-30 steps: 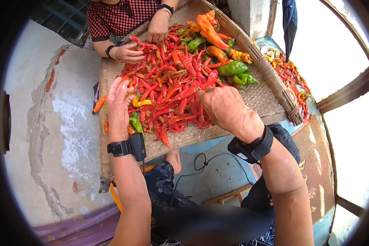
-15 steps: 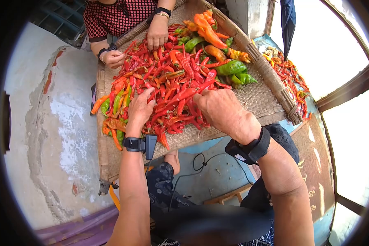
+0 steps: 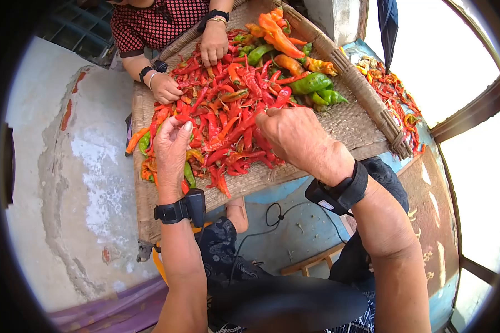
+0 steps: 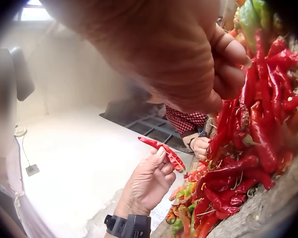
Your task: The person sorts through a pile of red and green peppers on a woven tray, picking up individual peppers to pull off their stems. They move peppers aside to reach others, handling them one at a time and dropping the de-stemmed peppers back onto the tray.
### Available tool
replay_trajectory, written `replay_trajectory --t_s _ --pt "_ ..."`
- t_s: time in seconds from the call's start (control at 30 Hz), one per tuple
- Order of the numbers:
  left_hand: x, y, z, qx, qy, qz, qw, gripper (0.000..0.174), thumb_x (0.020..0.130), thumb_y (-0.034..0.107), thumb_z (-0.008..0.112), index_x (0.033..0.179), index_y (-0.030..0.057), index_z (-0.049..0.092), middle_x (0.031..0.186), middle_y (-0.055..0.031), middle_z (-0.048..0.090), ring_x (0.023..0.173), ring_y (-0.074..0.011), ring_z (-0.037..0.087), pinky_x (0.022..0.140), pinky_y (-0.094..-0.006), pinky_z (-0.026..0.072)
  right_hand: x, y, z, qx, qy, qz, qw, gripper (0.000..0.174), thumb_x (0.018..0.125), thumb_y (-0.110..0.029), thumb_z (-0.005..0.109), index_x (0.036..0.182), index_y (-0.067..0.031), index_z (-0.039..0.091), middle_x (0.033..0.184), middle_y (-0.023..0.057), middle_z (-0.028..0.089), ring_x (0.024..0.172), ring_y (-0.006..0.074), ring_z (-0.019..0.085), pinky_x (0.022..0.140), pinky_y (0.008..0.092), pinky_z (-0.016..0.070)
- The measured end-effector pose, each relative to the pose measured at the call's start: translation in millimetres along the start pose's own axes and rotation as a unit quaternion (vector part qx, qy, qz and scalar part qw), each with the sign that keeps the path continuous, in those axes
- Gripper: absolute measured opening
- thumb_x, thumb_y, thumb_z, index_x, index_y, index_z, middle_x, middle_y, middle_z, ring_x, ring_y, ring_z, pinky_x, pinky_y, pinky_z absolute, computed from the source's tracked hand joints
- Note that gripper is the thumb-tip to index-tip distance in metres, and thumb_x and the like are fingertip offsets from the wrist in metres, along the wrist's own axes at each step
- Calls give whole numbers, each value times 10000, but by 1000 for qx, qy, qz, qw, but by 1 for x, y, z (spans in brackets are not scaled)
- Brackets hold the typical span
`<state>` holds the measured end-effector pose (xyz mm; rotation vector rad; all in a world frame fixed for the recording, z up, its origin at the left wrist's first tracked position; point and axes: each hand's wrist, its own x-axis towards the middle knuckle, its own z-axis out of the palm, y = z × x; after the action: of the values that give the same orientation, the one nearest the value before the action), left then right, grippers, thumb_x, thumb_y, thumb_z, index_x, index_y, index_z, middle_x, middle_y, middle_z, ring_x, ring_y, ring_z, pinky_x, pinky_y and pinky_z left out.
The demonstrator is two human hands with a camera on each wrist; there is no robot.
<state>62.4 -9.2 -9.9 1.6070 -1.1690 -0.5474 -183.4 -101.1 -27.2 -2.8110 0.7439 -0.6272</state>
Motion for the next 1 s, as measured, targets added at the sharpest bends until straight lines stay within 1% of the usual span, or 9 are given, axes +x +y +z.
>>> replay_trajectory --t_s 0.17,0.3,0.37,0.4,0.5,0.6,0.83,0.93,1.0 --pt "2 6 -14 -191 -43 -59 979 129 919 140 640 984 35 605 813 21 606 668 -39 553 614 -177 462 -2 1 -1 25 0 -13 1000 169 727 -50 631 861 -7 538 729 144 613 692 333 648 598 421 527" --pt "16 8 -7 -292 168 -28 941 352 944 101 598 1265 -24 526 1052 -119 665 928 -174 647 828 -290 524 -2 3 0 18 -16 -6 1000 166 735 -52 633 866 -5 542 728 143 616 707 335 650 603 423 527" --pt "17 -17 -17 -231 163 -31 959 428 937 126 607 1325 -27 506 1168 -162 637 1078 -220 615 918 -328 493 -1 3 -1 8 -20 -1 1000 165 740 -54 633 870 -4 546 729 143 618 713 334 652 603 423 527" --pt "15 -29 -24 -26 81 -51 995 421 927 145 620 1307 -13 530 1172 -153 639 1097 -200 605 920 -312 484 -1 1 -3 1 -20 -3 1000 160 744 -55 629 873 -2 551 732 141 621 715 331 654 600 423 528" --pt "4 -46 -24 251 -46 -77 964 381 868 142 647 1228 28 600 1135 -147 657 1094 -222 612 900 -326 483 0 -2 -3 -4 -29 -2 1000 153 753 -56 622 880 0 559 737 138 625 717 324 657 596 420 529" --pt "-3 -50 -13 510 -66 97 852 336 764 55 666 1093 12 613 1036 -182 645 988 -371 590 821 -440 502 0 -3 -2 -8 -36 1 999 146 762 -59 617 884 1 563 739 136 629 713 318 659 593 414 530" --pt "2 -39 -20 499 -18 98 861 247 794 44 644 1037 29 605 939 -165 649 872 -346 620 775 -420 495 0 -2 -3 -25 -36 -4 999 148 763 -66 619 886 -3 566 741 139 629 694 308 659 581 400 527" --pt "4 -28 -34 345 56 54 935 142 855 58 633 992 22 621 817 -38 610 723 -118 564 692 -253 476 1 -2 -3 -28 -29 -4 999 148 760 -66 621 882 -6 562 746 138 627 697 307 659 583 400 528" --pt "2 -19 -34 277 77 42 957 136 873 77 635 995 20 623 823 -11 600 727 -95 545 693 -234 466 1 -2 -2 -26 -19 -4 999 147 758 -66 622 878 -9 559 749 137 624 700 307 660 583 401 528"
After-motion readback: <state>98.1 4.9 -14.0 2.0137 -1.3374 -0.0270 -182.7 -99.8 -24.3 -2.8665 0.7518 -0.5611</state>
